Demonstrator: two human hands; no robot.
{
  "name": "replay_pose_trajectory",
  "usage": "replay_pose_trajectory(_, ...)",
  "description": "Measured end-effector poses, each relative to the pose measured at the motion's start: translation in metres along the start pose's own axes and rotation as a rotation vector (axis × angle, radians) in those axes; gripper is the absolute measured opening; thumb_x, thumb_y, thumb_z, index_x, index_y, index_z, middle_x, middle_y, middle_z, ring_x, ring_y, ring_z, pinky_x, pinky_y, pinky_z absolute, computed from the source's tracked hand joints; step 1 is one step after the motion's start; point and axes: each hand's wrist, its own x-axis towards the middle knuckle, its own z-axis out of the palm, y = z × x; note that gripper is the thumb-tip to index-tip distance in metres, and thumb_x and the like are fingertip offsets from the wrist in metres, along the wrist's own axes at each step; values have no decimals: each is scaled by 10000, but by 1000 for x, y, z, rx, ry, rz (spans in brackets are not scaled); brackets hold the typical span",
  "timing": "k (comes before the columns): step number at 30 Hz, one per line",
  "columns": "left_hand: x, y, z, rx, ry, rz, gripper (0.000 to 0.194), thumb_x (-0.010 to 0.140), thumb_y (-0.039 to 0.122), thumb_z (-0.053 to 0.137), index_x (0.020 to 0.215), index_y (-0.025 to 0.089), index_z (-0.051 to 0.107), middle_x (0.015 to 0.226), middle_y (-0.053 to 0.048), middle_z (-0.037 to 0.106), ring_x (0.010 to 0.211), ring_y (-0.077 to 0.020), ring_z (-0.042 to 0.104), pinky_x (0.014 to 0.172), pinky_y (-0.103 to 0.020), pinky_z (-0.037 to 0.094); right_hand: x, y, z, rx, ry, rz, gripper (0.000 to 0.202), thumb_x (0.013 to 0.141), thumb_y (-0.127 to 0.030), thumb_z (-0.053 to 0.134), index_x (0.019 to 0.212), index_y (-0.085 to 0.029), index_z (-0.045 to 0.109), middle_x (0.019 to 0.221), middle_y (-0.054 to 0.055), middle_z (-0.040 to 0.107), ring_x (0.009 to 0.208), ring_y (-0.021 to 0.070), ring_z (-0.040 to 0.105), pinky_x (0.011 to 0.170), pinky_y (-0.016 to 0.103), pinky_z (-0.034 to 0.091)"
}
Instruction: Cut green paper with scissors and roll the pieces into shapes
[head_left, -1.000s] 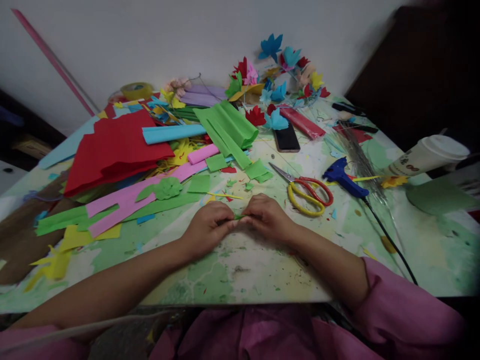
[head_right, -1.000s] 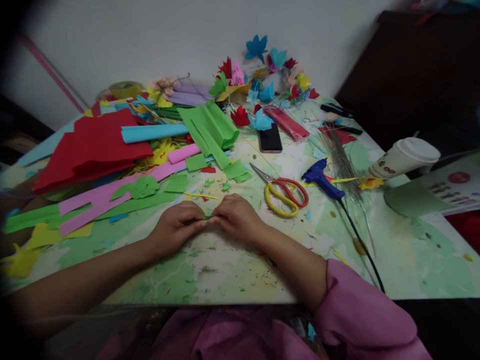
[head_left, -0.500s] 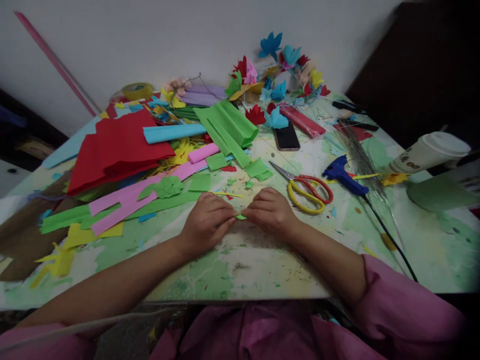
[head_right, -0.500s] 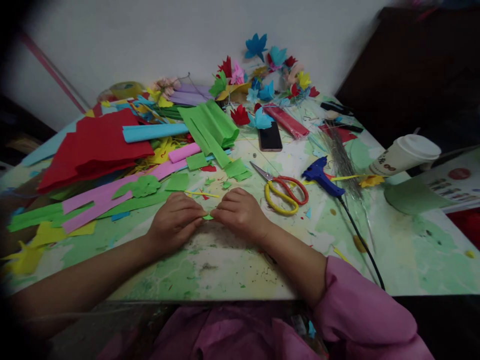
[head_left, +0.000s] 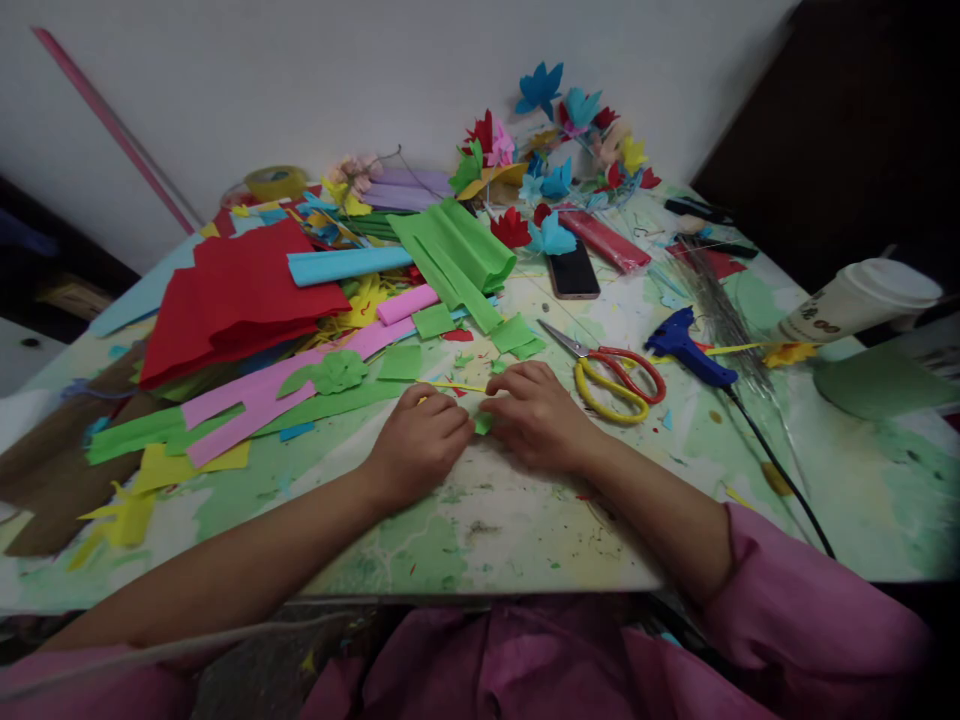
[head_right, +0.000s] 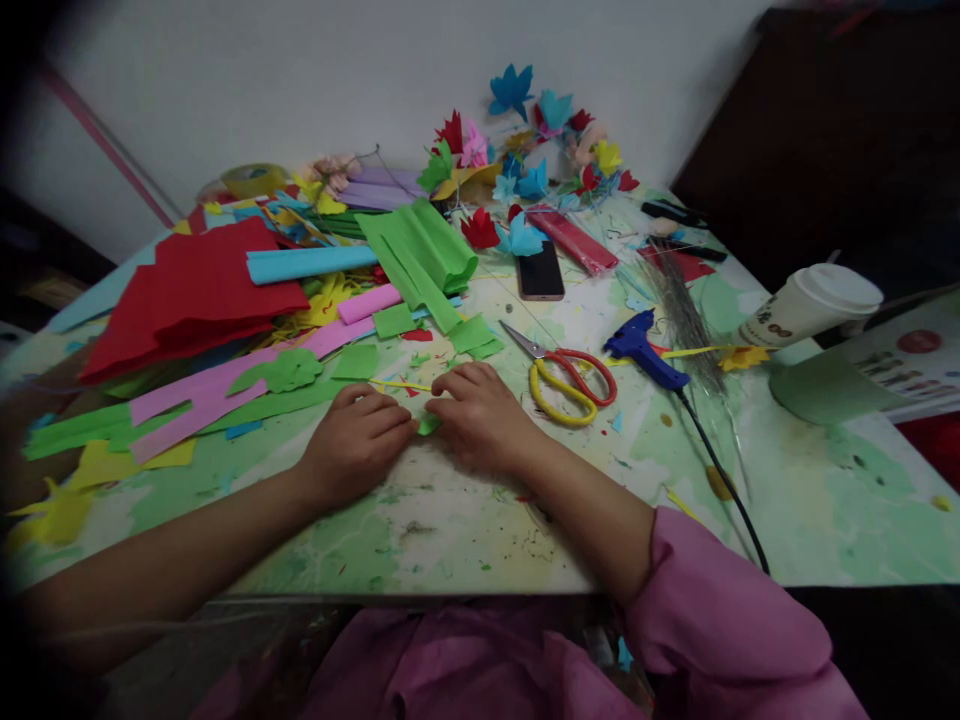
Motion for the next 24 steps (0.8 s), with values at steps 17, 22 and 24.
replay_pose_trajectory(17, -7, 8, 2, -252, -94, -144, 182, 865, 232, 495, 821, 179, 663, 810, -53, 653, 813, -198, 543, 759, -391, 339, 1, -5, -8, 81, -208, -58, 185, 773, -185, 523, 857, -184, 687, 833, 63, 614, 871, 218, 461, 826, 387, 289)
replay_pose_trajectory(22, -7, 2, 7, -325, -111, -189, 170, 859, 279, 515, 850, 181, 653, 845, -60, 656, 841, -212, 551, 781, -397, 359, 1, -4, -7, 107, -194, -53, 172, 782, -203, 518, 836, -185, 681, 834, 64, 613, 871, 219, 460, 830, 391, 287)
replay_pose_trajectory(24, -6, 1, 7, -363, -120, -222, 155, 860, 263, 513, 845, 179, 642, 846, -55, 655, 839, -206, 553, 778, -388, 367, 1, -3, -6, 115, -191, -50, 174, 790, -211, 513, 831, -183, 680, 835, 63, 613, 870, 217, 460, 833, 390, 288)
